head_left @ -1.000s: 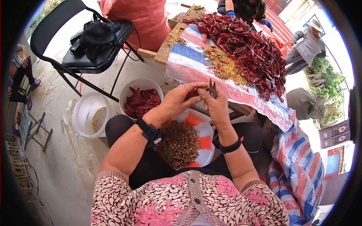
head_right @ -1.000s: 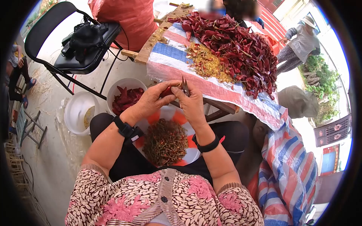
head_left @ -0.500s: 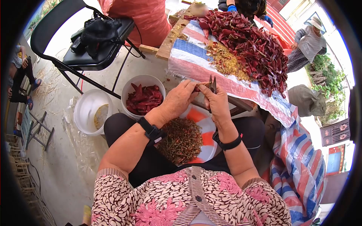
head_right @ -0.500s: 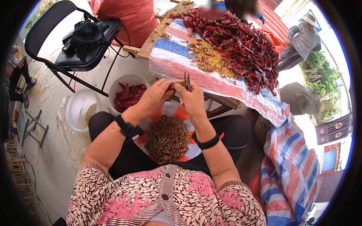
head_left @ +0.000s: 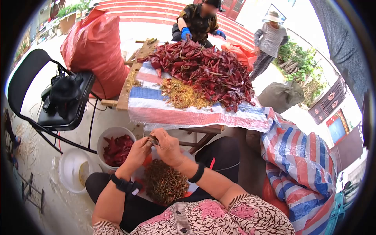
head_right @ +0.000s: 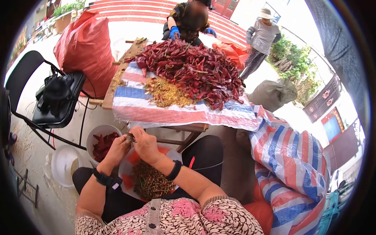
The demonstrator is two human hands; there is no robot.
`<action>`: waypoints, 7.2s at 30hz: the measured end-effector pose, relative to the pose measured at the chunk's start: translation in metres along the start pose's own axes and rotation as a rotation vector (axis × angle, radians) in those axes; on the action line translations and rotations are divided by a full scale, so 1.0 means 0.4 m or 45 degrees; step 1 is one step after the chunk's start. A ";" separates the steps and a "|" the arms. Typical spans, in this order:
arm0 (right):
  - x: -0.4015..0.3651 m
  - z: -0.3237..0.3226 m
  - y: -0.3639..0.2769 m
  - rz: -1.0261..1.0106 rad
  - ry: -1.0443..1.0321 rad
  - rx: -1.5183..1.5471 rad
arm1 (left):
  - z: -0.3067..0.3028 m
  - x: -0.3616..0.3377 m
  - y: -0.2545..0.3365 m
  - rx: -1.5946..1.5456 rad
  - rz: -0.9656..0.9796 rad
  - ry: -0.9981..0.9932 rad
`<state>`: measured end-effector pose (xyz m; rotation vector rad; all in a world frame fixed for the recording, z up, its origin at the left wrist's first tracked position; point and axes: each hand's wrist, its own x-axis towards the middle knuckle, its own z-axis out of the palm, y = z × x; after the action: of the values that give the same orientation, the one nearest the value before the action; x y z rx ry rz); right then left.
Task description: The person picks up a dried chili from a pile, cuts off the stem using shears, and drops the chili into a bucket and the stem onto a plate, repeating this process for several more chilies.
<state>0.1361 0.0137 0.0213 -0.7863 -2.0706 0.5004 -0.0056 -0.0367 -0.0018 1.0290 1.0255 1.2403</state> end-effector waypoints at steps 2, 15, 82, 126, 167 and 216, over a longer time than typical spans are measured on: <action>-0.014 0.013 0.008 0.247 0.000 0.215 | 0.008 -0.016 0.018 0.135 -0.008 -0.058; -0.045 -0.075 0.058 1.306 -0.563 2.289 | 0.017 -0.063 0.058 0.558 0.247 -0.219; 0.000 -0.068 0.061 1.553 -0.053 2.800 | 0.030 0.068 0.048 0.477 0.691 -0.017; -0.038 -0.074 -0.021 -0.209 0.157 0.047 | 0.020 0.004 0.013 -0.124 0.170 -0.253; 0.129 -0.367 0.338 0.568 -0.007 -0.189 | -0.139 0.001 -0.053 1.985 0.016 0.332; -0.066 -0.091 -0.007 0.463 -0.010 0.840 | 0.025 0.020 0.061 0.934 0.858 0.056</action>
<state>0.1769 -0.0041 0.0287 -0.7454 -1.6046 1.3035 -0.0010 -0.0278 0.0241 2.0431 1.2529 1.4392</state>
